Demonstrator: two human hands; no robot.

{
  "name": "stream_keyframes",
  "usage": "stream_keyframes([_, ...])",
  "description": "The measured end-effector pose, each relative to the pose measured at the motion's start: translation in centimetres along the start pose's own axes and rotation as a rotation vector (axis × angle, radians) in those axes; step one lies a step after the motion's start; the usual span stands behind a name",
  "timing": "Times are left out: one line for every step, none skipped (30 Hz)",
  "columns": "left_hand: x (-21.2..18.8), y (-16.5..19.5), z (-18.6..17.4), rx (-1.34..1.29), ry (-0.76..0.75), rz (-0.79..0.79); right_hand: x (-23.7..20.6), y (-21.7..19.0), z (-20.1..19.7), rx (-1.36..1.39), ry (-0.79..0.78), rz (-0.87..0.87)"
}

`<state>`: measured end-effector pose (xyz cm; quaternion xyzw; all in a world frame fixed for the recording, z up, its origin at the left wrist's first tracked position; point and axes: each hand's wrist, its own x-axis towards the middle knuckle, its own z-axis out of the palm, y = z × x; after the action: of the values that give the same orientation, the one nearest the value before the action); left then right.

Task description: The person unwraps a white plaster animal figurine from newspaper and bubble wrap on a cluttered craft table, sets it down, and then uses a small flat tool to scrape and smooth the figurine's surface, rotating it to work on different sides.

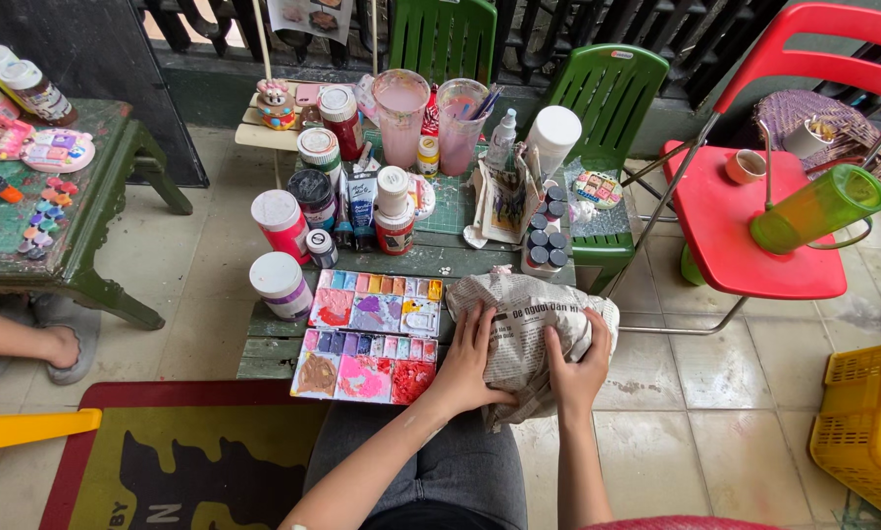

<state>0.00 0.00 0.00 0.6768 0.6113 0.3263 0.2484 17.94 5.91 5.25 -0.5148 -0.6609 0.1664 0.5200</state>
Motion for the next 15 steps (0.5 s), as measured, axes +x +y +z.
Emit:
stream_keyframes([0.1, 0.1, -0.5, -0.041, 0.009, -0.006, -0.4, -0.3, 0.2, -0.013, 0.016, -0.013])
stream_keyframes([0.4, 0.0, -1.0, -0.044, -0.011, -0.002, -0.9, -0.5, 0.4, -0.027, 0.020, 0.003])
stream_keyframes([0.7, -0.2, -1.7, -0.052, -0.035, -0.001, -1.6, -0.7, 0.4, -0.046, 0.022, 0.023])
stream_keyframes([1.0, -0.3, -2.2, -0.061, -0.061, -0.001, -2.3, -0.8, 0.3, -0.066, 0.023, 0.045])
stream_keyframes([1.3, -0.4, -2.7, -0.002, -0.100, 0.000, -2.8, -0.8, 0.2, -0.064, 0.014, 0.051])
stream_keyframes([1.9, -0.5, -3.2, 0.059, -0.136, 0.003, -3.2, -0.8, 0.2, -0.061, 0.006, 0.053])
stream_keyframes([2.2, -0.6, -3.6, 0.118, -0.173, 0.004, -3.5, -0.6, 0.1, -0.058, -0.004, 0.057])
stream_keyframes([2.3, -0.8, -4.0, 0.120, -0.208, -0.011, -3.9, -0.4, -0.2, -0.065, -0.037, 0.046])
stream_keyframes([2.5, -1.0, -4.4, 0.125, -0.238, -0.023, -4.1, -0.1, -0.5, -0.069, -0.068, 0.031])
stream_keyframes([2.6, -1.2, -4.6, 0.132, -0.270, -0.037, -4.3, 0.1, -0.6, -0.071, -0.100, 0.018])
stream_keyframes([2.5, -1.2, -4.6, 0.144, -0.256, -0.041, -3.9, 0.6, -0.6, -0.034, -0.125, 0.040])
stream_keyframes([2.4, -1.2, -4.5, 0.156, -0.241, -0.044, -3.0, 1.1, -0.6, 0.004, -0.150, 0.061])
stream_keyframes([2.3, -1.2, -4.2, 0.166, -0.223, -0.048, -2.3, 1.6, -0.6, 0.040, -0.177, 0.080])
stream_keyframes([2.0, -1.1, -3.7, 0.159, -0.154, -0.037, -1.9, 1.8, -0.4, 0.046, -0.199, 0.049])
stream_keyframes([1.4, -1.0, -3.2, 0.152, -0.089, -0.027, -1.7, 2.0, -0.2, 0.051, -0.220, 0.024])
